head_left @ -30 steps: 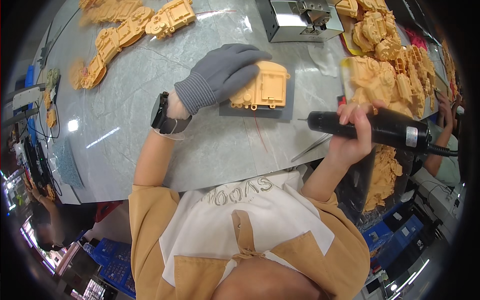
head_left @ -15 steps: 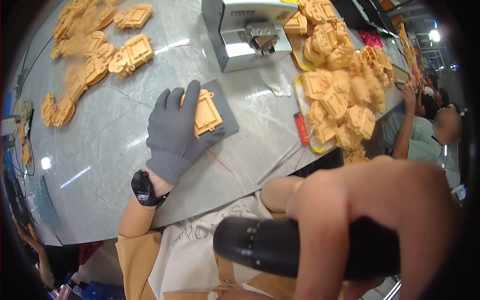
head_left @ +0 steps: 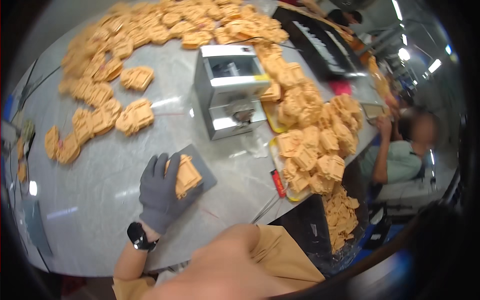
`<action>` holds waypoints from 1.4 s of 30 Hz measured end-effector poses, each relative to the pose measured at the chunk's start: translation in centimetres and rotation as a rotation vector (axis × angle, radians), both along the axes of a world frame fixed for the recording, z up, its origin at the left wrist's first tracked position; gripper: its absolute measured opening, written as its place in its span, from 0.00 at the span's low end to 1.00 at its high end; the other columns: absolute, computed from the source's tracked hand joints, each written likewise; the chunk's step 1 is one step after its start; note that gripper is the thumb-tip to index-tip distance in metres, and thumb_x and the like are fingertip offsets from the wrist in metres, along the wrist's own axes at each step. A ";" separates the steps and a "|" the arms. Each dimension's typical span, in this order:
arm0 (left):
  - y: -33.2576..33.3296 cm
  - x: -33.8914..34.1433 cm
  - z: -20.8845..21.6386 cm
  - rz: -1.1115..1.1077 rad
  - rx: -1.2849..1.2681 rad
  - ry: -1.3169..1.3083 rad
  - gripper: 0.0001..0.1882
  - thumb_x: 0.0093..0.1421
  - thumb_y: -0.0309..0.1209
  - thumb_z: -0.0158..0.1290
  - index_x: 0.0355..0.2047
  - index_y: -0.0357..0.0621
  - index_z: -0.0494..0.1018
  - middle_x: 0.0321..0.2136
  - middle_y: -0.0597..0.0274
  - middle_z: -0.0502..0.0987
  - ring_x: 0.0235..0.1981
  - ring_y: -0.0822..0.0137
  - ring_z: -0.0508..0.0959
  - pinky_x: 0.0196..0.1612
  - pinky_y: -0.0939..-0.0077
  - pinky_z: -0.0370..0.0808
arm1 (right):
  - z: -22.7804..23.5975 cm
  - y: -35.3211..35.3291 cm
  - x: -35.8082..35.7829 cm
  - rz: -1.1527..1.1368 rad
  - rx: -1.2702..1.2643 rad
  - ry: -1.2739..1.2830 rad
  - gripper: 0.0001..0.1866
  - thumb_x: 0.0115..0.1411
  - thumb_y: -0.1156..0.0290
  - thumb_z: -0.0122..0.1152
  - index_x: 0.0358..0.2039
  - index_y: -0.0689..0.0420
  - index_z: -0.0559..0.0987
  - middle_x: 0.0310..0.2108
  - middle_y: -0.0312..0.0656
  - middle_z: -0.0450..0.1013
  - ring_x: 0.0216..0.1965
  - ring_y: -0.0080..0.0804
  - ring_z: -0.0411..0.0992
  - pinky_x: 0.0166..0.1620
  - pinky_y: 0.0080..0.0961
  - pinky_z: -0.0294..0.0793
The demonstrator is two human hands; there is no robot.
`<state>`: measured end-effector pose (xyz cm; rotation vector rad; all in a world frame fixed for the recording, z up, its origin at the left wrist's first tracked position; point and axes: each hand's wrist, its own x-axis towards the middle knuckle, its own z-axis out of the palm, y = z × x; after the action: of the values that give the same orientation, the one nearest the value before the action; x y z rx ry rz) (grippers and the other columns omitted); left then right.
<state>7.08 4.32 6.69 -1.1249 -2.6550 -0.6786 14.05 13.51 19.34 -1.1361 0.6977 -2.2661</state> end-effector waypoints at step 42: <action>-1.3 0.4 -0.2 -0.222 0.400 -0.237 0.43 0.40 0.43 0.65 0.55 0.44 0.60 0.55 0.47 0.62 0.55 0.48 0.64 0.55 0.61 0.64 | -2.7 13.2 -1.5 -1.637 0.394 -0.051 0.20 0.45 0.85 0.56 0.41 0.62 0.66 0.17 0.37 0.66 0.15 0.25 0.64 0.24 0.24 0.67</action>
<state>7.49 3.05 6.50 -1.2908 -2.4240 -1.3902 12.54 26.72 16.67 -0.1203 2.5451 -2.9156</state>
